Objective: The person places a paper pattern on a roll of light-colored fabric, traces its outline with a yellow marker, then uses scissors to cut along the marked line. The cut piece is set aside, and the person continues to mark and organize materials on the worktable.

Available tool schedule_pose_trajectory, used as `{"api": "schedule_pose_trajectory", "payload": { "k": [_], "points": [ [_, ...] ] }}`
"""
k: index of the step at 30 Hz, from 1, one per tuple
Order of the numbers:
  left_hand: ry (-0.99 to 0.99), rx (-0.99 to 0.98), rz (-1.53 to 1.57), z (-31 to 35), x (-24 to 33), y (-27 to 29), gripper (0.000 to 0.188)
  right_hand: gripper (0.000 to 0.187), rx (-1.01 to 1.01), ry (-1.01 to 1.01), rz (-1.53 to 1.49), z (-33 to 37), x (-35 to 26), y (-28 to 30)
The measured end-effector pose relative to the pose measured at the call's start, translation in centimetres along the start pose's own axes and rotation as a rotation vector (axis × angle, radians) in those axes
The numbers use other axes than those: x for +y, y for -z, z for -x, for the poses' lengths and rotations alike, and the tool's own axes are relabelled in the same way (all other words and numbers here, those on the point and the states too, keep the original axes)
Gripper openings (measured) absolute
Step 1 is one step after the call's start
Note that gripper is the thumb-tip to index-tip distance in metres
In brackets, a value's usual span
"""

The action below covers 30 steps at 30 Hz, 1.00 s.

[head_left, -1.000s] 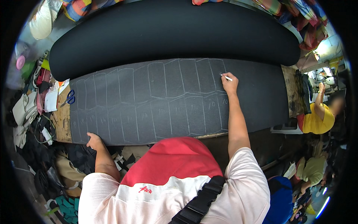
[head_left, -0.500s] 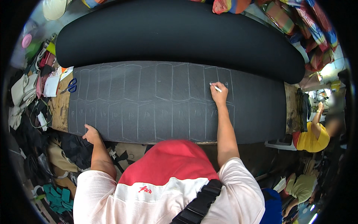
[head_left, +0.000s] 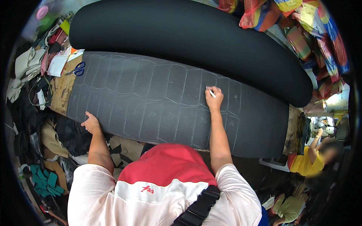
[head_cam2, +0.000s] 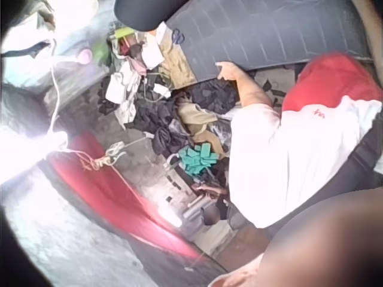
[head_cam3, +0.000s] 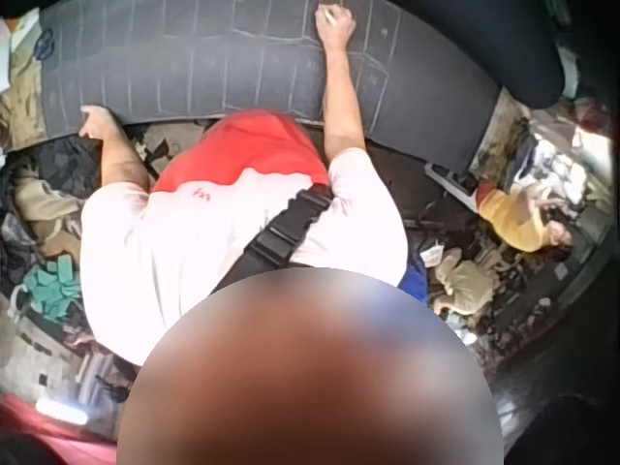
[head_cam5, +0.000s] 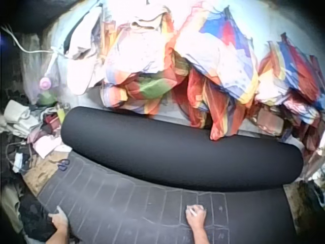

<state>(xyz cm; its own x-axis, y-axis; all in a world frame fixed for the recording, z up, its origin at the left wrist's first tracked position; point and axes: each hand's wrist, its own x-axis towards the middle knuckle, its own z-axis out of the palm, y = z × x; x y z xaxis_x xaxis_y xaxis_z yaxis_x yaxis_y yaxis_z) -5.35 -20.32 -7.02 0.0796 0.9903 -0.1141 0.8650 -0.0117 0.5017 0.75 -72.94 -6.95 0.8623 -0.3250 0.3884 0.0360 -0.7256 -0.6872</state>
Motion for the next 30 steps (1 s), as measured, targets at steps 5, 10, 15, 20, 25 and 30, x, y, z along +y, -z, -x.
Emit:
{"api": "schedule_pose_trajectory", "payload": {
  "k": [5, 10, 15, 20, 25, 30],
  "points": [
    [0.009, -0.019, -0.007, -0.1, 0.1, 0.0, 0.089, 0.01, 0.027, -0.117, -0.039, 0.2, 1.4, 0.7],
    [0.004, 0.004, -0.018, -0.3, 0.0, -0.2, 0.089, 0.014, -0.158, -0.181, 0.086, 0.1, -1.6, -0.1],
    [0.014, 0.001, -0.034, -0.4, 0.0, -0.2, 0.09, 0.012, 0.009, 0.081, -0.013, 0.5, -4.2, -4.2],
    [0.02, -0.01, -0.05, -0.4, 0.1, -0.3, 0.09, 0.013, -0.047, -0.115, -0.126, 0.8, -3.3, -3.9],
    [0.006, 0.025, -0.031, -0.4, 0.0, -0.3, 0.089, 0.015, -0.282, -0.153, 0.061, 0.3, -5.6, -3.2],
    [0.036, -0.023, -0.055, -0.5, 0.1, -0.2, 0.094, 0.011, -0.117, 0.019, -0.217, 0.1, -9.0, -8.0]
  ]
}}
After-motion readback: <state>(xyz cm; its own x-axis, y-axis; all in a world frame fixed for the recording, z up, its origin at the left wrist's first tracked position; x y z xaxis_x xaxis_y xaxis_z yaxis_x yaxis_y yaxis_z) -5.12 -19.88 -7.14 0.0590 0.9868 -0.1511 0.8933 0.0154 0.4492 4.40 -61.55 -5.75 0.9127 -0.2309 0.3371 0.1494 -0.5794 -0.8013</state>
